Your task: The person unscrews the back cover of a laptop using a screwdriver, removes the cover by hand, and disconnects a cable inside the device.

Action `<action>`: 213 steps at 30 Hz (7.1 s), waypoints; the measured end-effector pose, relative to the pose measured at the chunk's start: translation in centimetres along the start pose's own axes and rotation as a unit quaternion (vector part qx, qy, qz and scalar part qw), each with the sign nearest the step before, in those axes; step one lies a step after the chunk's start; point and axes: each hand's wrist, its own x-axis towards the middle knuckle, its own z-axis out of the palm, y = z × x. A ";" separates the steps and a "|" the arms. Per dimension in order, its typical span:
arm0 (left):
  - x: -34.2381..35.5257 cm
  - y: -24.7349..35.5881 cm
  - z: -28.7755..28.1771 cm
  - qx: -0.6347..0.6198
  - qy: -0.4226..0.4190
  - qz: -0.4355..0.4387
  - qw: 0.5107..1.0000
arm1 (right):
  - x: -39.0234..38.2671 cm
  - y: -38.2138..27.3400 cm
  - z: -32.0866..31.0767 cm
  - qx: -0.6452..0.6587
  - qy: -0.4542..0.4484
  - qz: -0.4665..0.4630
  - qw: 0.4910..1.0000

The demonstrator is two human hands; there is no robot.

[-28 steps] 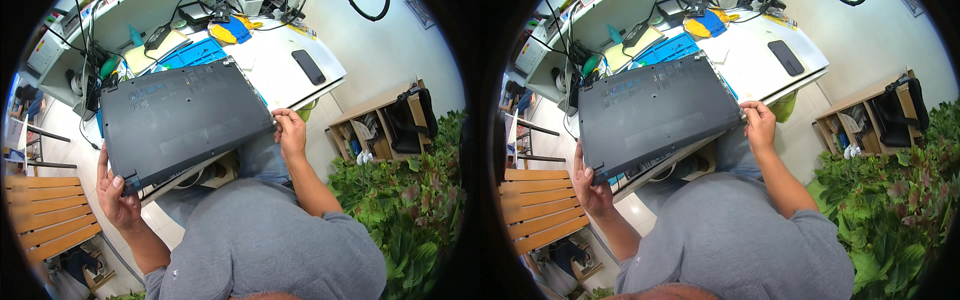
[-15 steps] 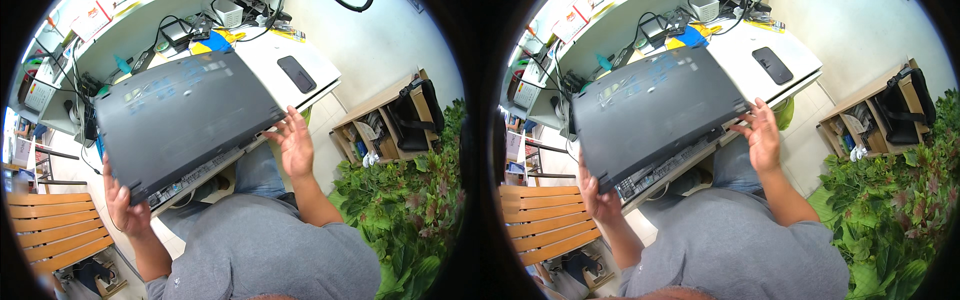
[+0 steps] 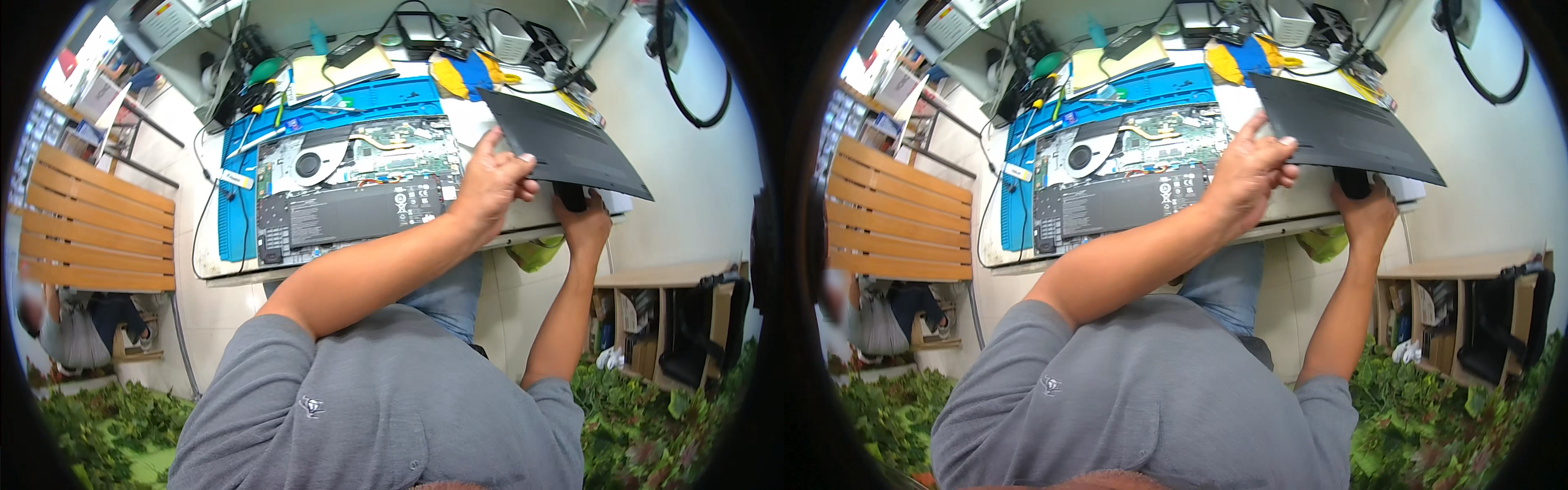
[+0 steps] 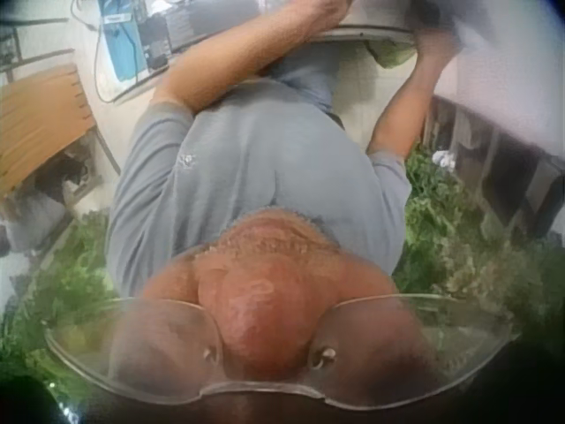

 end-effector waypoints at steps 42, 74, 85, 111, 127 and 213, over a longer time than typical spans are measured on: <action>-20.0 11.9 -11.1 0.412 -0.020 -0.037 0.910 | 4.4 -3.4 4.6 0.110 0.019 -0.117 0.987; -7.3 11.2 -13.6 0.747 0.090 0.182 0.633 | -5.1 -22.3 5.9 0.308 -0.236 -0.279 0.878; -7.3 10.7 -13.5 0.736 0.115 0.197 0.638 | -4.5 -22.8 5.6 0.300 -0.254 -0.278 0.876; -7.0 10.7 -13.9 0.732 0.091 0.202 0.645 | -4.5 -22.7 5.9 0.306 -0.257 -0.293 0.869; -7.4 10.7 -14.0 0.746 0.071 0.221 0.624 | -5.3 -22.9 5.6 0.289 -0.212 -0.345 0.868; -19.8 31.0 -23.1 0.713 0.371 0.203 0.560 | -6.2 -16.9 7.1 0.356 -0.163 -0.086 0.916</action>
